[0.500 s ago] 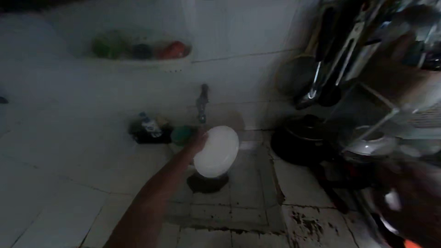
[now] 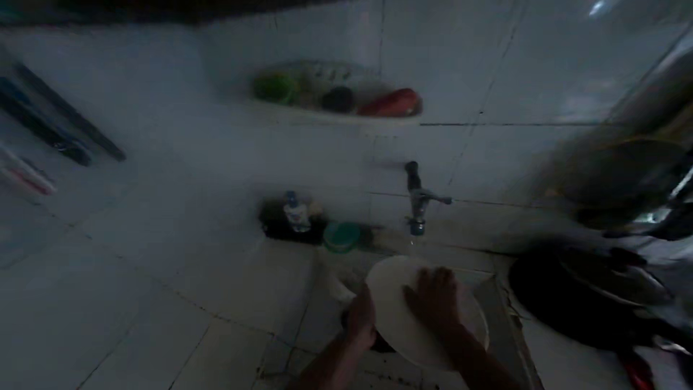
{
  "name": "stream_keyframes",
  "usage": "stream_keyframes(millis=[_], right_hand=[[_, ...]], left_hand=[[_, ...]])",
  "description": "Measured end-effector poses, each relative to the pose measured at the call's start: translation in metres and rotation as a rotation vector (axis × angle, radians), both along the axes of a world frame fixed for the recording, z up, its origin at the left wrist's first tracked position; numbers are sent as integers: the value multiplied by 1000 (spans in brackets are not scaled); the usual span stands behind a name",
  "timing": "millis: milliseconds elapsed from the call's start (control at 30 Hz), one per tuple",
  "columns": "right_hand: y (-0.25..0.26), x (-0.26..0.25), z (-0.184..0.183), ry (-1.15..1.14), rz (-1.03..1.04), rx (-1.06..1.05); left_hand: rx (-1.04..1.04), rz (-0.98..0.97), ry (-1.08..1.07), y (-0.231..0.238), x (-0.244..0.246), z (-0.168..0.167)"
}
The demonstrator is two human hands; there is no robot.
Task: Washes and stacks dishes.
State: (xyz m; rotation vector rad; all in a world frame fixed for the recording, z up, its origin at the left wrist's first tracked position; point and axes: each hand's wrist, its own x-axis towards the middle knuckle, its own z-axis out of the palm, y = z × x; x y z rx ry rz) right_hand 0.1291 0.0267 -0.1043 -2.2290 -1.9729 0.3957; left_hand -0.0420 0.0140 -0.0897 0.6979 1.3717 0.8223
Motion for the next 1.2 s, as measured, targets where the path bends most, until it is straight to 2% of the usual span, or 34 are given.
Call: stream_keyframes(millis=[67,133,200,333,467,567,600,633,700,767,800,867,933,967,1033,1067,1133,1200], right_hand=[[9,-31,-9,75,167,83],[-1,-47,-7,203,448,46],[-22,-41,-12,136,567,-22],[-14,-10,-22,-77,182,13],[21,-37,-12,-63,113,49],[32,-45,-7,-15,-265,75],[34,-50,-9,4,-305,97],[30,-57,-14,23,-242,154],[12,-73,-30,146,95,263],[-7,-77,-29,249,441,142],[-14,-70,-29,218,513,91],[-23,-38,-38,39,429,160],[-21,1,-37,-61,179,146],[-17,18,-27,-70,37,70],[-7,40,8,-39,-191,-98],[-5,49,26,43,-260,-111],[-3,67,55,175,-308,-104],[-11,69,94,183,-305,-61]], left_hand=[[29,-17,-12,2,5,-3],[57,-5,-13,8,0,-9],[53,17,42,16,-19,-14],[9,-37,67,18,-41,-21],[18,-67,57,7,-24,-17],[56,-39,73,7,-27,-13],[77,-48,80,10,-28,-15],[101,-60,86,11,-29,-17],[152,-57,78,18,-27,-20],[182,-36,89,29,-29,-25],[171,-31,108,33,-34,-24],[112,-38,144,41,-45,-18],[61,-49,137,43,-49,-23],[43,-60,106,42,-46,-28],[3,-73,3,38,-34,-38],[-20,-75,-61,36,-26,-44],[-102,-74,-187,36,-5,-59],[-192,-111,-281,40,21,-71]])
